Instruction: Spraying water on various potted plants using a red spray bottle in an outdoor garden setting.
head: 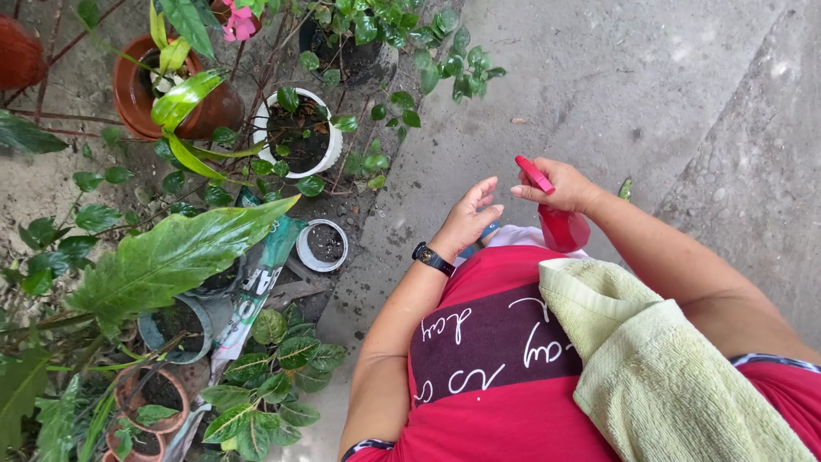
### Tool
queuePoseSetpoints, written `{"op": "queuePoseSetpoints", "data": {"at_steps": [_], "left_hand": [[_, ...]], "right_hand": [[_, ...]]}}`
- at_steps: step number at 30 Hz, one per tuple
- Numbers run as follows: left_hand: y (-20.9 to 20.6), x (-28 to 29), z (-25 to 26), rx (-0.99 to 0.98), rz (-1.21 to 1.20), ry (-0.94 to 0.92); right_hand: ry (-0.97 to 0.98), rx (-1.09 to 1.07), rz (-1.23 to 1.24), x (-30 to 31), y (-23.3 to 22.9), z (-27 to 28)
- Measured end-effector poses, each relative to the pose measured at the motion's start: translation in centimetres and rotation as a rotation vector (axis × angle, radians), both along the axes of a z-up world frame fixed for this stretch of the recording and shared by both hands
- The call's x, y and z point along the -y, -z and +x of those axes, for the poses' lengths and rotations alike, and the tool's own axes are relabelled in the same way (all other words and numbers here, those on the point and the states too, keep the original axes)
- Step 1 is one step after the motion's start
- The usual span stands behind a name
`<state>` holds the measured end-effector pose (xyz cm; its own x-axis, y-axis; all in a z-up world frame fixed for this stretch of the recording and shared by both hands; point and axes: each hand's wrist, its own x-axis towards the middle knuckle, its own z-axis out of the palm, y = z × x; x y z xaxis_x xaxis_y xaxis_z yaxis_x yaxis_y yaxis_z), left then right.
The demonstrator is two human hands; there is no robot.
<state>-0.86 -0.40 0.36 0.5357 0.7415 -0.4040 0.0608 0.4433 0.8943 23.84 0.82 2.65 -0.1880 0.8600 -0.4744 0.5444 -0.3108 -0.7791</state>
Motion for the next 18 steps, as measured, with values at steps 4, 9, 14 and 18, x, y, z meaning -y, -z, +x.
{"op": "queuePoseSetpoints", "data": {"at_steps": [4,9,14,18], "left_hand": [[-0.3,0.5,-1.0,0.023,-0.002,-0.018],[0.1,1.8,-2.1,0.035,0.012,-0.016],[0.0,2.2,-3.5,0.040,0.028,-0.039],[0.5,2.6,-4.6,0.072,-0.011,-0.067]], "right_hand": [[-0.019,-0.013,-0.008,0.1,-2.7,-1.4],[-0.021,-0.042,0.150,0.3,-3.9,-3.6],[0.054,-0.025,0.125,0.9,-4.6,-5.0],[0.065,-0.068,0.163,1.0,-4.2,-5.5]]}}
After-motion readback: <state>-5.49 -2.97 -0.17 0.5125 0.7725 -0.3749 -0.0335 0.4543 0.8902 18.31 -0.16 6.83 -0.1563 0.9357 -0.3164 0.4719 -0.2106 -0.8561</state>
